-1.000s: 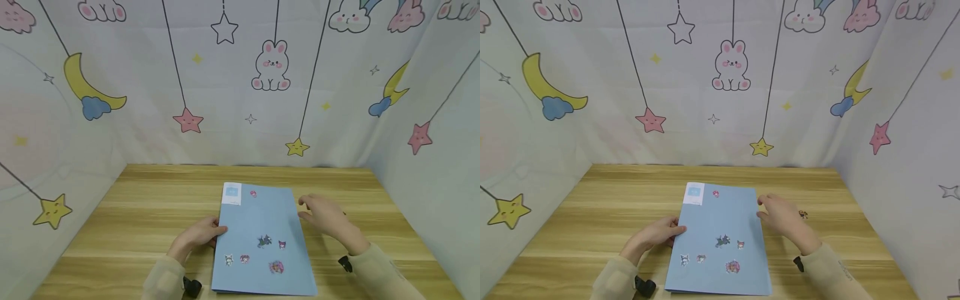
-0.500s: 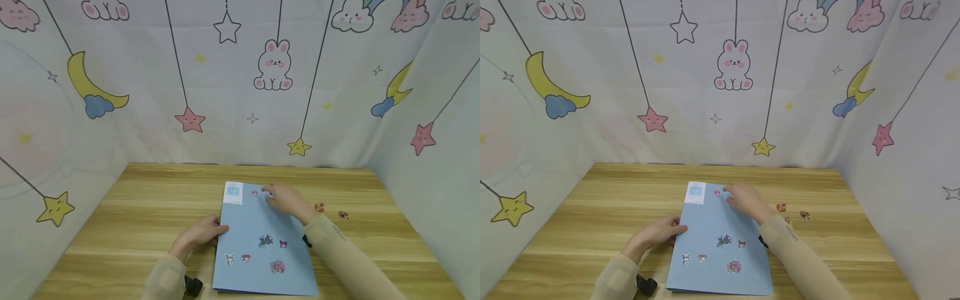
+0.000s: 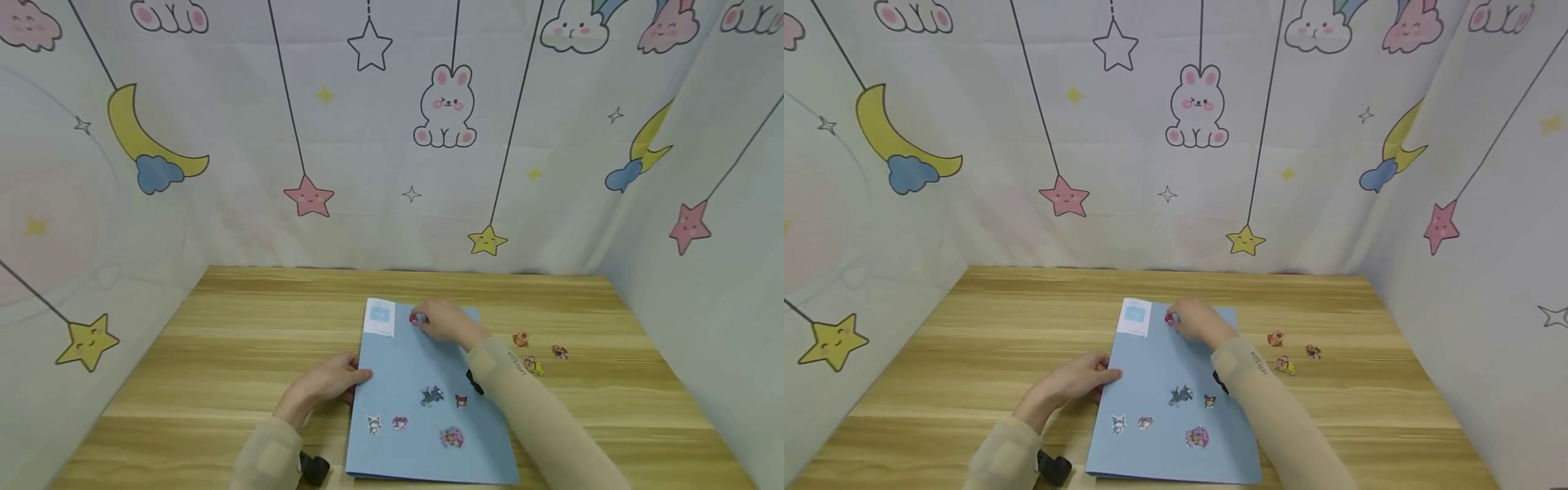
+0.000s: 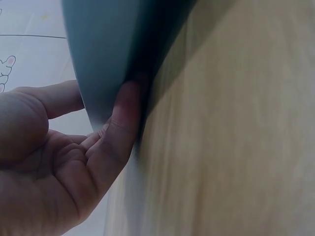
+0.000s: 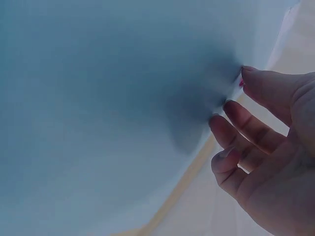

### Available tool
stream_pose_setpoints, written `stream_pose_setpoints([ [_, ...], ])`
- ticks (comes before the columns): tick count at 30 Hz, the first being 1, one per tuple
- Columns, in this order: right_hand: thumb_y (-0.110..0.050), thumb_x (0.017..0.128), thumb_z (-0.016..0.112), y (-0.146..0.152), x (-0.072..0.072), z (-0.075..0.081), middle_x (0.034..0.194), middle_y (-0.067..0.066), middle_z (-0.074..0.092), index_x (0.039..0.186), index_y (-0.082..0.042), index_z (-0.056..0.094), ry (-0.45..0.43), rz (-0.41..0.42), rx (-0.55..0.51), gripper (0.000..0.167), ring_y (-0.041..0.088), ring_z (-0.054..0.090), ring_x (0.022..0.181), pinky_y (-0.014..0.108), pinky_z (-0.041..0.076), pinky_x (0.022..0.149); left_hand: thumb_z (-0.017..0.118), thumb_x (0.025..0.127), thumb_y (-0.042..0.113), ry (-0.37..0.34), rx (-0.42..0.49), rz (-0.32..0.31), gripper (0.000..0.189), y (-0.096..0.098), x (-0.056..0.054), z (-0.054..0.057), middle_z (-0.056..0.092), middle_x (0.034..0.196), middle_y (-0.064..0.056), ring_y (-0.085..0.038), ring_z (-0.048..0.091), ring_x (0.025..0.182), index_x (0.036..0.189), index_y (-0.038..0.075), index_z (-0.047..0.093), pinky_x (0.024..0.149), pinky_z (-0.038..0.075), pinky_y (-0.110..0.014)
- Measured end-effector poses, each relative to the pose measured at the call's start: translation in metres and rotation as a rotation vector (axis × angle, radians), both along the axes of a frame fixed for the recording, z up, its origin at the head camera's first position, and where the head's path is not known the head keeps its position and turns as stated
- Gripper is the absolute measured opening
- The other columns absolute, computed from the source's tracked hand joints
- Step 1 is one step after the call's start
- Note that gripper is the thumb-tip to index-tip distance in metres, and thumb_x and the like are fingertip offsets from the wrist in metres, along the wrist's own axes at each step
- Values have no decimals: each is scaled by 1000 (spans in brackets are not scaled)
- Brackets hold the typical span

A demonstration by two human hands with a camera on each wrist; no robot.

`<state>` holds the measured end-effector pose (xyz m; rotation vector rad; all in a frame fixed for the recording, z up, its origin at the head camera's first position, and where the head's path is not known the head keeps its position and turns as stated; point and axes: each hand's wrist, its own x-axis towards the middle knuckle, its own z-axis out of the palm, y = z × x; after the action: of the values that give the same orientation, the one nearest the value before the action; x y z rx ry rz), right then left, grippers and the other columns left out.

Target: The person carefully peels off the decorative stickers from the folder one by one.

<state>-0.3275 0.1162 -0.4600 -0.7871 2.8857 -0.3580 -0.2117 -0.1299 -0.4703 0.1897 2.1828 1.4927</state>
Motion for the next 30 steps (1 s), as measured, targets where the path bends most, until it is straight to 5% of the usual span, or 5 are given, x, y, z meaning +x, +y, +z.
stream_pose_setpoints([
  [17,-8,94,64,-1,-1,-4,84,0,57,116,-15,64,-103,-65,-91,23,18,52,75,34,45,67,54,100,12,-8,17,-7,24,-1,-1,-3,69,90,-12,-23,69,80,111,-10,55,67,57,-36],
  [30,-8,95,62,-5,-2,-3,84,1,56,116,-12,60,-135,-80,-77,21,18,52,75,34,45,66,55,100,12,-2,11,-13,24,-1,-1,-1,69,88,-11,-22,69,78,111,-9,55,66,56,-35],
])
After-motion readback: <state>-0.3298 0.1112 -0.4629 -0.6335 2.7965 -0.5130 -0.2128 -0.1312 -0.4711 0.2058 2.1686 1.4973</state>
